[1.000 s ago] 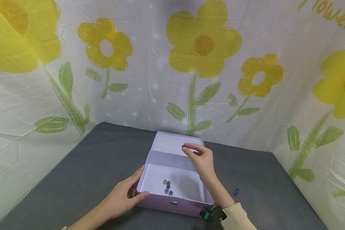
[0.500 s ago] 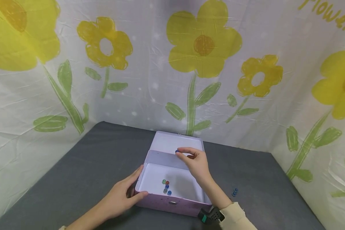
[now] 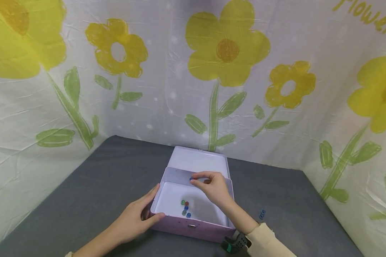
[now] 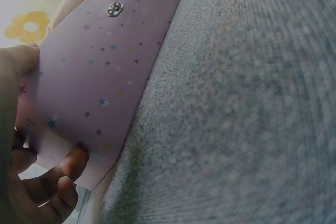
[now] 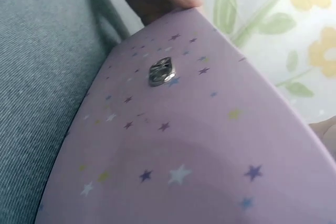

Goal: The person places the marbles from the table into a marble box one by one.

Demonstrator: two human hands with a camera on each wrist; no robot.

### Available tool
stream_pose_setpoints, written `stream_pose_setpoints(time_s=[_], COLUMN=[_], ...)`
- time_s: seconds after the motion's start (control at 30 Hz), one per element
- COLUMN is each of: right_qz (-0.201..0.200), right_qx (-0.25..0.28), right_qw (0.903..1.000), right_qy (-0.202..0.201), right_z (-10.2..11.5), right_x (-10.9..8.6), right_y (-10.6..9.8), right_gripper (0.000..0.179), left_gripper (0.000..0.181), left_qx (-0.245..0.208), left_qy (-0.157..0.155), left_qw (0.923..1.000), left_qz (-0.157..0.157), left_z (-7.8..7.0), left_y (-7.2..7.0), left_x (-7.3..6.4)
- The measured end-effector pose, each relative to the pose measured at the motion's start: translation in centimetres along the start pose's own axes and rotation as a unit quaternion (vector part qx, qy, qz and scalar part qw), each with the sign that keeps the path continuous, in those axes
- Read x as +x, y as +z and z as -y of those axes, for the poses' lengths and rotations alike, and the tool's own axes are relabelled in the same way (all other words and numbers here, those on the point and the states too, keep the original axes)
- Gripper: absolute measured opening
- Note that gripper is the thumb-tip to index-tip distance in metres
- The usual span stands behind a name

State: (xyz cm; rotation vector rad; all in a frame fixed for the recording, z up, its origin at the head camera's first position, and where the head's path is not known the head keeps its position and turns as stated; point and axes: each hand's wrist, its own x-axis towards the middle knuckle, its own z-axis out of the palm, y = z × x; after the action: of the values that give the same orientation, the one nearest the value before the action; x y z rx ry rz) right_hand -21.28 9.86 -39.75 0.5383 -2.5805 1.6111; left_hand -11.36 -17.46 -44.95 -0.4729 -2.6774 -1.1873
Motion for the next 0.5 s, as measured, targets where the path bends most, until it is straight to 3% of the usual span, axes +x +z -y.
stream_pose_setpoints(time_s=[0.27,0.5], right_qz=[0.027,0.054], right_qx=[-0.082,-0.125], right_qw=[0.9961,0.9904], right_qy=[-0.019,-0.028], right_z=[-0.60,-0.77], right_x=[0.09,-0.13], right_y=[0.27,0.70], right_gripper=[0.007,0.007], left_gripper=[0.092,0.090], left_qx=[-0.012,-0.006], left_qy=[-0.025,-0.014], left_qw=[0.9995,0.9998], left_qz=[0.012,0.010], left_z=[-0.05,-0.16], left_y=[0.10,-0.16], left_x=[0.09,-0.01])
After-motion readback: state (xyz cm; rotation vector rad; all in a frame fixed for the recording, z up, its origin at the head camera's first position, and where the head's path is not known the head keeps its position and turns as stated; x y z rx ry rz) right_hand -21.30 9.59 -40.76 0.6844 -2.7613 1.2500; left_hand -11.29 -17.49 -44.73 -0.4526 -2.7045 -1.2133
